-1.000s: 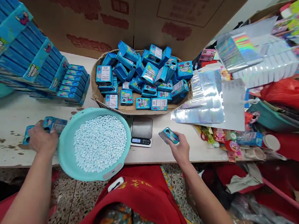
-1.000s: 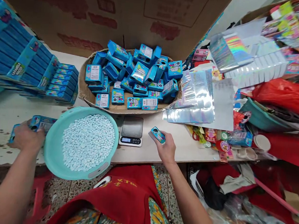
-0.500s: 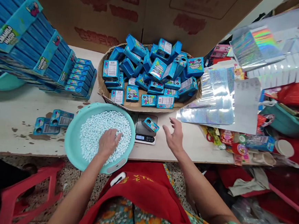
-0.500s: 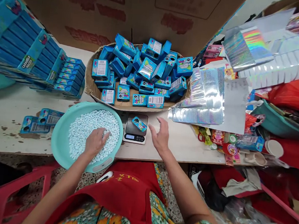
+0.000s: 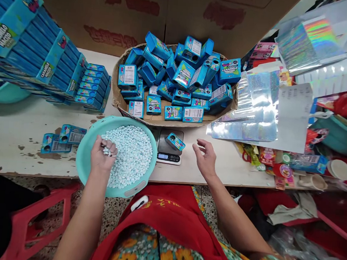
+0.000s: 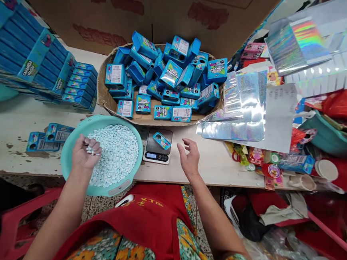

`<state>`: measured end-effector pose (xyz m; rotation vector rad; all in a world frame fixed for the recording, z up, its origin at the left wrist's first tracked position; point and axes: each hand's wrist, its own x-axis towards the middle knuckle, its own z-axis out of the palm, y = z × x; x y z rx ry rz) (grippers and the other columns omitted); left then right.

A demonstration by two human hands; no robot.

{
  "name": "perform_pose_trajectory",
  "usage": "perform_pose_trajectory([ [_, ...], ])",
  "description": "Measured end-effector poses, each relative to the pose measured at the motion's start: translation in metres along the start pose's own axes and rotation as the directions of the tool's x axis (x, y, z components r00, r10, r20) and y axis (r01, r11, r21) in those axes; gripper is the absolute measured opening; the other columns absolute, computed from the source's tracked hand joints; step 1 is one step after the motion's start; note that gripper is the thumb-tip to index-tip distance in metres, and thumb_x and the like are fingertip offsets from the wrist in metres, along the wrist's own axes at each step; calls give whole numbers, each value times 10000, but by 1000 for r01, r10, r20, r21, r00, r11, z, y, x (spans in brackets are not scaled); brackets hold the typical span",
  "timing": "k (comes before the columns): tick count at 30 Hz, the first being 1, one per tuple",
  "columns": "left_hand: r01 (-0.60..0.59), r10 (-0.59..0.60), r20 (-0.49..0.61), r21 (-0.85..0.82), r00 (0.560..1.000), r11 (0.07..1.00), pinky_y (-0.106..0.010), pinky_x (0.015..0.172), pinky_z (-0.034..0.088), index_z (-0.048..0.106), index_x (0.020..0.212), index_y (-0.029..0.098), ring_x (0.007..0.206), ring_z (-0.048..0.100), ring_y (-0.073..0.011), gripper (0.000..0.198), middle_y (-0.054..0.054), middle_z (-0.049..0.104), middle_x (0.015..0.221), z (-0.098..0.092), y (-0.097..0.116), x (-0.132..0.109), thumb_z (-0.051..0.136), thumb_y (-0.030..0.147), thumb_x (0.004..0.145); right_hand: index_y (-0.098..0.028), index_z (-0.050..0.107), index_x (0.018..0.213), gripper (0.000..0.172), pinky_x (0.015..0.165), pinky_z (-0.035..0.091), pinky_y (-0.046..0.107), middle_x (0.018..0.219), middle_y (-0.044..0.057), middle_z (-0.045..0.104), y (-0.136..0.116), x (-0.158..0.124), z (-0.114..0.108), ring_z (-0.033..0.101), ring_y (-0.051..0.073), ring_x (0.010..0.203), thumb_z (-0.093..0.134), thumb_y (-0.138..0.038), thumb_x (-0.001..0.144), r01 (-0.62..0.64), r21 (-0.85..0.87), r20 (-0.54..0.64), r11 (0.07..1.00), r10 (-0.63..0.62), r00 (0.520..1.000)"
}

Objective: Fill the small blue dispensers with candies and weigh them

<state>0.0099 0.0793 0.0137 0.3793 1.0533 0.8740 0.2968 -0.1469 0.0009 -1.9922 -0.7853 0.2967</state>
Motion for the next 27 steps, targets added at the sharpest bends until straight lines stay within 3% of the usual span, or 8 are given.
perform_pose_trajectory([
  [6,250,-251,-41,-31,967,968,-141,352,270,433,709,175,376,381,-37,313,51,470,559,5,-11,1,585,400,865,-185,619,1063,322,815,513,374,1028,87,617,-8,-1,6,591,204,958,486,-438,913,-7,42,79,999,4,997],
  [10,238,-241,-46,-56,969,970,-142,362,289,425,714,178,404,417,-44,319,45,482,574,13,-19,-2,564,411,882,-194,580,1134,358,835,504,383,1079,94,600,-10,-3,20,582,214,994,470,-455,914,58,74,123,996,-67,990],
  [14,264,-265,-35,-35,964,964,-156,327,225,420,698,185,342,336,-47,337,77,379,472,30,-26,-10,551,429,889,-182,535,1170,543,845,500,402,1107,106,592,-10,-2,40,578,243,995,684,-494,752,124,12,143,992,-124,982],
  [17,244,-243,7,-38,970,969,-168,322,196,418,672,185,323,300,-43,374,92,316,434,53,-24,-26,583,462,862,-198,583,1048,398,802,505,383,957,69,628,-29,2,46,604,229,892,668,-478,778,136,-19,141,991,-132,981],
  [19,183,-180,67,-52,981,982,-172,332,204,435,666,181,334,303,-37,387,87,320,444,75,-19,-43,599,483,844,-220,596,1032,329,798,503,377,943,63,637,-53,3,43,610,229,887,660,-447,802,210,9,166,978,-208,964],
  [22,-61,67,127,-46,990,997,-183,370,268,470,654,179,374,350,-40,406,70,345,476,107,-11,-68,609,523,820,-236,606,1057,312,808,498,383,973,70,655,-94,1,42,609,240,908,680,-404,805,383,75,277,921,-388,879],
  [25,-331,326,129,21,936,943,-205,471,390,476,600,180,457,474,-69,429,45,389,495,125,-10,-80,604,524,820,-225,618,1048,296,777,494,386,934,75,673,-122,-5,51,609,248,870,675,-397,814,478,97,367,873,-478,798],
  [27,-415,406,115,62,906,908,-234,549,451,482,578,181,530,551,-101,426,31,417,501,127,-12,-80,600,504,829,-211,622,1037,296,746,492,380,907,79,672,-129,-10,60,607,248,843,672,-403,818,488,91,377,868,-483,790],
])
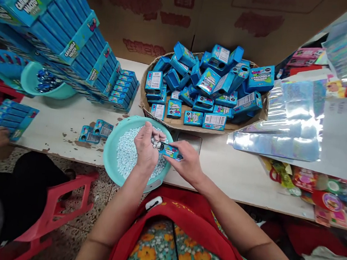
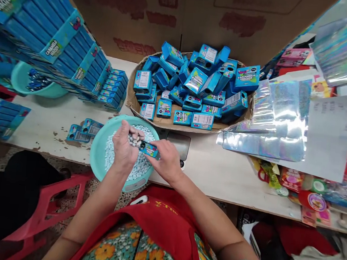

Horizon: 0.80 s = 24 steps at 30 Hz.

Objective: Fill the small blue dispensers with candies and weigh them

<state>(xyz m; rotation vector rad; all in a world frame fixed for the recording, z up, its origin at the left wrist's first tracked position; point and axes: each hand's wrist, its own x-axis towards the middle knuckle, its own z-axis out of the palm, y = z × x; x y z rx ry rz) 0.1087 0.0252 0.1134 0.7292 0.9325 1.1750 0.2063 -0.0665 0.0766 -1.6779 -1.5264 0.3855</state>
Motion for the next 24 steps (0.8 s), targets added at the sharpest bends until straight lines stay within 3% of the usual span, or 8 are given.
perform_pose_trajectory([
  [5,-61,62,-56,22,996,998,-256,579,473,494,597,186,540,572,-120,409,37,410,494,-10,-6,4,578,504,841,-217,620,1041,306,732,492,360,906,69,663,1,0,15,602,236,842,682,-410,811,-40,25,-4,999,40,999],
  [13,15,-15,-24,-18,1000,1000,-193,407,284,454,622,185,405,363,-58,433,58,348,491,-3,-1,14,570,545,832,-227,624,1032,313,733,499,342,901,52,658,5,3,7,618,223,842,716,-394,783,-93,104,-43,990,98,994],
  [15,43,-43,-25,27,999,999,-201,404,275,470,643,188,396,338,-66,436,59,346,486,-15,-3,19,542,572,836,-231,623,1029,312,736,505,333,908,47,658,8,-1,-3,626,215,843,717,-397,782,-129,147,-55,981,138,989],
  [17,14,-11,-13,260,1000,966,-216,451,334,511,648,189,450,408,-97,414,36,409,502,-38,-7,24,552,560,829,-232,617,1031,308,742,509,329,922,45,657,18,-9,-16,630,211,850,713,-392,787,-189,172,-84,967,205,975],
  [18,-36,30,19,434,999,900,-234,509,385,542,647,190,522,476,-125,382,13,472,537,-50,-9,27,586,533,810,-232,612,1035,307,749,510,332,932,45,656,26,-15,-21,630,211,858,712,-385,789,-223,171,-106,960,243,964],
  [21,-267,139,228,818,964,509,-336,811,445,650,735,207,868,580,-231,204,-54,644,814,-73,-12,38,681,409,743,-230,602,1039,303,787,513,359,956,50,655,60,-33,-25,626,220,887,710,-362,789,-303,127,-186,944,323,928],
  [22,-329,167,285,851,944,409,-362,883,422,666,799,216,943,571,-249,176,-61,653,897,-72,-13,43,666,387,757,-228,601,1037,298,801,514,370,960,53,655,72,-37,-23,626,224,895,708,-356,789,-320,115,-205,940,338,919],
  [24,-419,201,371,846,907,330,-377,923,406,658,928,223,982,571,-249,193,-67,644,977,-52,-17,55,590,370,822,-218,601,1031,292,815,520,385,964,61,657,93,-43,-14,630,228,901,702,-352,792,-343,109,-237,933,359,903],
])
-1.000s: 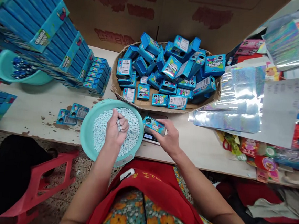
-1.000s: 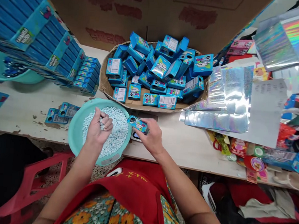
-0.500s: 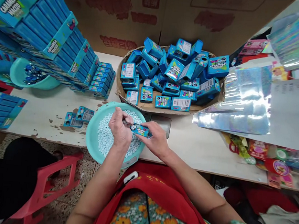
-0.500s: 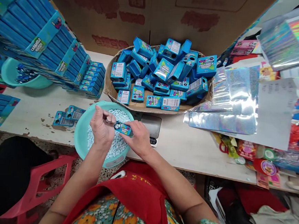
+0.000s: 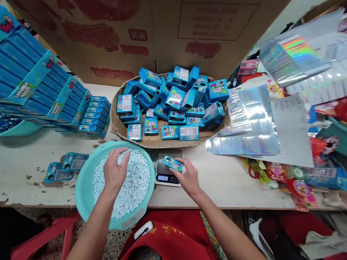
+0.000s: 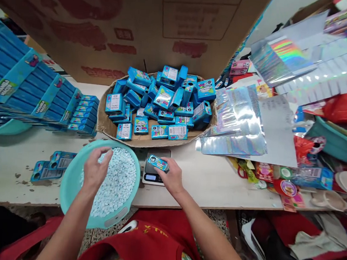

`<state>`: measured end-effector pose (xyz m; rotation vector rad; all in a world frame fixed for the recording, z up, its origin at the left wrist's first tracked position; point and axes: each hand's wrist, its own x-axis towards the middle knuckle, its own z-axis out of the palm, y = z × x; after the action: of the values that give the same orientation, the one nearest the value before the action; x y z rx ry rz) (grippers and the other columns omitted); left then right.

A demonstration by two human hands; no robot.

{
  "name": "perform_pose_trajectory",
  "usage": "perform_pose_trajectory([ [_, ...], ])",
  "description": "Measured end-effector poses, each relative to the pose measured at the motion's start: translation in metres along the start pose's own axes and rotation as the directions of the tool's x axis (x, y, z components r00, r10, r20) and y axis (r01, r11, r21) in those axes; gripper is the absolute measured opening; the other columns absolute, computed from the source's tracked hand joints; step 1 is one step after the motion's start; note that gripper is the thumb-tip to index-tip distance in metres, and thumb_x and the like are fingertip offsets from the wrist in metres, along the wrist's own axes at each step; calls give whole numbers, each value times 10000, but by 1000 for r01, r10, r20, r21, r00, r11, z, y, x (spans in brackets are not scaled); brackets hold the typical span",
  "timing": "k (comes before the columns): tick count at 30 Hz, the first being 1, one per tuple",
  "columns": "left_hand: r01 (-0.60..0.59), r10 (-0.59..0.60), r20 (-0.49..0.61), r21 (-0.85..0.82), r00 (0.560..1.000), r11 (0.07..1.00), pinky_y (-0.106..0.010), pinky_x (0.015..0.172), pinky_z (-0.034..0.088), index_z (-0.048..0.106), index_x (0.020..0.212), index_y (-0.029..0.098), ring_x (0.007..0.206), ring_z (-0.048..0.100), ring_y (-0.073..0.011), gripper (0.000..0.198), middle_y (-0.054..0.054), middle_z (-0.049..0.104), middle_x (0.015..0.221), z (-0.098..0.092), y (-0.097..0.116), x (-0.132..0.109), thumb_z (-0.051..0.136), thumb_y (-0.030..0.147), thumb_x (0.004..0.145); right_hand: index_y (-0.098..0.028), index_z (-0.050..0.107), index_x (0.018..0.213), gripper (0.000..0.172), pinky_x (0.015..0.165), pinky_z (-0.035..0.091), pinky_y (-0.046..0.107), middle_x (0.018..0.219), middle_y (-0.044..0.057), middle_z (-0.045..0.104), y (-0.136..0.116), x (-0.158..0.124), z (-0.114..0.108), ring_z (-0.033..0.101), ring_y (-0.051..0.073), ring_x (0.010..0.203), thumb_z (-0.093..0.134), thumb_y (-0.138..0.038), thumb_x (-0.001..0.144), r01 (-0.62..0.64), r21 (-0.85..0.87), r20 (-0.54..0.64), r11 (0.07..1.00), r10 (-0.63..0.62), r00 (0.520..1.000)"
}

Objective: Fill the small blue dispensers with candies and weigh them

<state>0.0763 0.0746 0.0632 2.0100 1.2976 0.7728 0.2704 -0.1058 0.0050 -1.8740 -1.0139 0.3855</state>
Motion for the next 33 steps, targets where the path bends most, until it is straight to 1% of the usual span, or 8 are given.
perform_pose_trajectory([
  [4,-205,202,255,-14,946,979,-363,909,425,621,1062,201,1001,583,-245,248,-91,627,1071,65,51,51,543,316,856,-203,587,1091,371,875,524,418,1041,92,657,19,0,10,630,243,980,712,-368,783,21,24,-24,1000,-20,1000],
  [7,-355,281,559,25,780,934,-398,976,383,583,1164,177,1136,529,-289,348,-133,574,1219,133,83,84,573,234,821,-200,527,1225,529,988,465,475,1223,137,593,17,-7,-1,554,272,1156,728,-376,768,63,3,-37,998,-63,997],
  [10,-377,199,769,59,608,924,-401,996,368,493,1274,160,1213,471,-320,567,-161,465,1342,190,98,101,672,222,740,-206,521,1238,462,952,488,467,1219,138,583,17,-15,-27,544,262,1155,672,-342,823,35,-26,-73,999,-37,997],
  [14,-331,66,757,204,650,921,-411,901,425,509,1188,155,1139,504,-345,551,-175,434,1298,222,101,104,724,261,691,-211,574,1152,315,820,535,405,1103,111,616,24,-15,-64,581,236,1036,626,-312,858,-14,-76,-170,997,1,985],
  [18,-394,144,727,185,671,900,-384,830,444,519,1103,176,1010,562,-299,415,-130,554,1106,199,108,93,686,232,727,-221,577,1135,283,830,524,414,1071,93,626,15,4,-87,586,235,1013,620,-284,862,78,-167,-252,983,-119,961],
  [24,-569,534,501,-97,681,816,-351,892,410,541,1103,202,1042,543,-233,321,-70,591,1108,99,147,59,603,241,790,-233,425,1322,583,1053,341,559,1371,133,438,-33,41,-85,389,330,1304,662,-380,811,276,-417,-295,866,-416,860],
  [29,-250,346,403,-272,848,929,-271,731,445,576,981,189,780,569,-148,267,-7,609,867,42,172,22,637,323,758,-204,309,1414,677,1096,208,620,1443,151,371,-66,43,-57,268,375,1385,580,-421,832,348,-489,-144,800,-467,872],
  [33,25,251,512,-472,821,881,-237,630,444,564,1019,190,671,564,-113,314,-7,605,811,21,158,9,590,425,812,-208,365,1396,637,1083,291,562,1399,139,446,-74,31,-56,401,333,1314,587,-391,828,303,-323,-193,897,-376,907],
])
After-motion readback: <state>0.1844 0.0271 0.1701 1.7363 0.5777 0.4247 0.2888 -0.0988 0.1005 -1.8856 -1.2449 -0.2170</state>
